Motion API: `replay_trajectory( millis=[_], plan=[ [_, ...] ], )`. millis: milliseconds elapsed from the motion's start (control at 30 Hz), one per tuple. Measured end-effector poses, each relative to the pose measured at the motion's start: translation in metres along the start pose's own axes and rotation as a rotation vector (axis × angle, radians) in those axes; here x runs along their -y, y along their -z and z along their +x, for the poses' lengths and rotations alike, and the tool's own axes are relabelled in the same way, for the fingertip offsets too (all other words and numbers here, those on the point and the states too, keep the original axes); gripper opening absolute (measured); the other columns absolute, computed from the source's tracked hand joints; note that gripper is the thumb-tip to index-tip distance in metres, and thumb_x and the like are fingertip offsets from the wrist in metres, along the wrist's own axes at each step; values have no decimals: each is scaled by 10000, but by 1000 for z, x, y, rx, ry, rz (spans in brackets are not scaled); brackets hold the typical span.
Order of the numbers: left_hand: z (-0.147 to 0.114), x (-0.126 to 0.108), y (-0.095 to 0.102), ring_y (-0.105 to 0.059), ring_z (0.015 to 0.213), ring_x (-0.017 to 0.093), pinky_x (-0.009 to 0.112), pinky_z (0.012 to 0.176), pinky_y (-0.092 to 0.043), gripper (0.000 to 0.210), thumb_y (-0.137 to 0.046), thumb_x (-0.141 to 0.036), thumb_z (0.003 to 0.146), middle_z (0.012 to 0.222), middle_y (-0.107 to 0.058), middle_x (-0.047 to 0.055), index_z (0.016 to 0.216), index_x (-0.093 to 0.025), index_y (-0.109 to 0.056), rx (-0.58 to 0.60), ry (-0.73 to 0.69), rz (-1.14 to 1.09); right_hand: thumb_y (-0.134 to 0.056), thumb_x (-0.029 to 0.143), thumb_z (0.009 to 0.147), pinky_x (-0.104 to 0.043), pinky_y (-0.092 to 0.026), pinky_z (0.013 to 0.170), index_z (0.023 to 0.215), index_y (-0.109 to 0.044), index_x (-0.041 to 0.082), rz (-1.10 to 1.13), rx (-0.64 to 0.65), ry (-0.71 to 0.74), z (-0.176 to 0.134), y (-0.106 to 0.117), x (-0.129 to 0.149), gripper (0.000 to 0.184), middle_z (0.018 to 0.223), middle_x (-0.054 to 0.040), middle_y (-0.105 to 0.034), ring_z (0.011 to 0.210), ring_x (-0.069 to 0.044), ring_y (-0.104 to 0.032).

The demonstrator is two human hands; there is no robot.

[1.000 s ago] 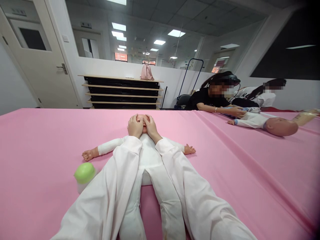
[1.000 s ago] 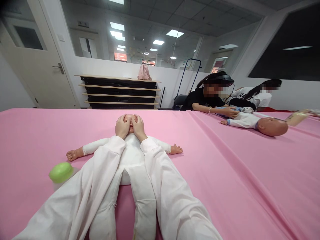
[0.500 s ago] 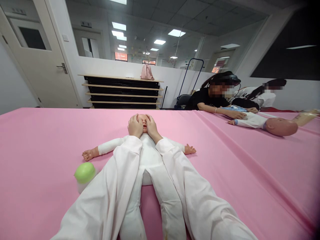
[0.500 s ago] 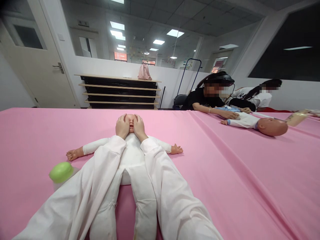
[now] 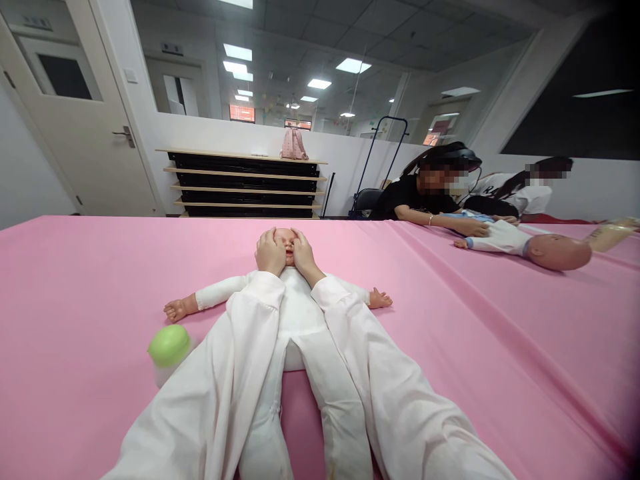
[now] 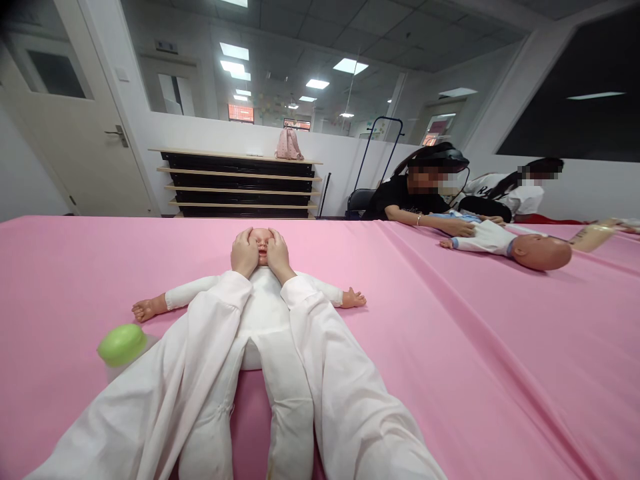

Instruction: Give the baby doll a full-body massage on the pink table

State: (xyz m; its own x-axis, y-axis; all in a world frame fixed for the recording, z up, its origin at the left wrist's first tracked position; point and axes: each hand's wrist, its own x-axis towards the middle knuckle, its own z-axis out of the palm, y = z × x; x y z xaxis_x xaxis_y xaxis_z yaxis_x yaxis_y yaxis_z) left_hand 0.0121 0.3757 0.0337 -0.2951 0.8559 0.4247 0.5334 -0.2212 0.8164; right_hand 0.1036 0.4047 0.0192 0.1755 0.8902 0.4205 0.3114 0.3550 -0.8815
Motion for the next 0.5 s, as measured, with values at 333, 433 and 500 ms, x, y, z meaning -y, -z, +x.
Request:
replay_trajectory(
  millis=[333, 433, 500],
  plan=[
    [-2, -3, 3, -431, 1194, 230, 352, 1015, -339, 418, -425, -355, 835, 1280, -505, 76, 1208, -189, -512, -1, -11, 3, -459, 330, 810, -338, -334, 1009, 1116, -542, 184, -14, -9, 73, -3, 0, 1, 349, 1216, -84, -547, 1134, -186, -486],
    [-2, -3, 2, -432, 1193, 230, 356, 1010, -344, 405, -428, -328, 832, 1279, -506, 74, 1206, -197, -511, -2, -8, 7, -453, 312, 807, -334, -327, 1016, 1119, -542, 178, -6, -11, 70, -3, 0, 1, 351, 1223, -84, -543, 1139, -183, -482],
    [-2, -2, 1, -431, 1196, 222, 356, 1016, -338, 387, -397, -290, 844, 1279, -506, 69, 1204, -205, -512, -8, -9, 9, -414, 258, 805, -335, -331, 1016, 1117, -546, 190, 9, -16, 48, -1, -1, -1, 345, 1213, -62, -552, 1133, -174, -486]
  ],
)
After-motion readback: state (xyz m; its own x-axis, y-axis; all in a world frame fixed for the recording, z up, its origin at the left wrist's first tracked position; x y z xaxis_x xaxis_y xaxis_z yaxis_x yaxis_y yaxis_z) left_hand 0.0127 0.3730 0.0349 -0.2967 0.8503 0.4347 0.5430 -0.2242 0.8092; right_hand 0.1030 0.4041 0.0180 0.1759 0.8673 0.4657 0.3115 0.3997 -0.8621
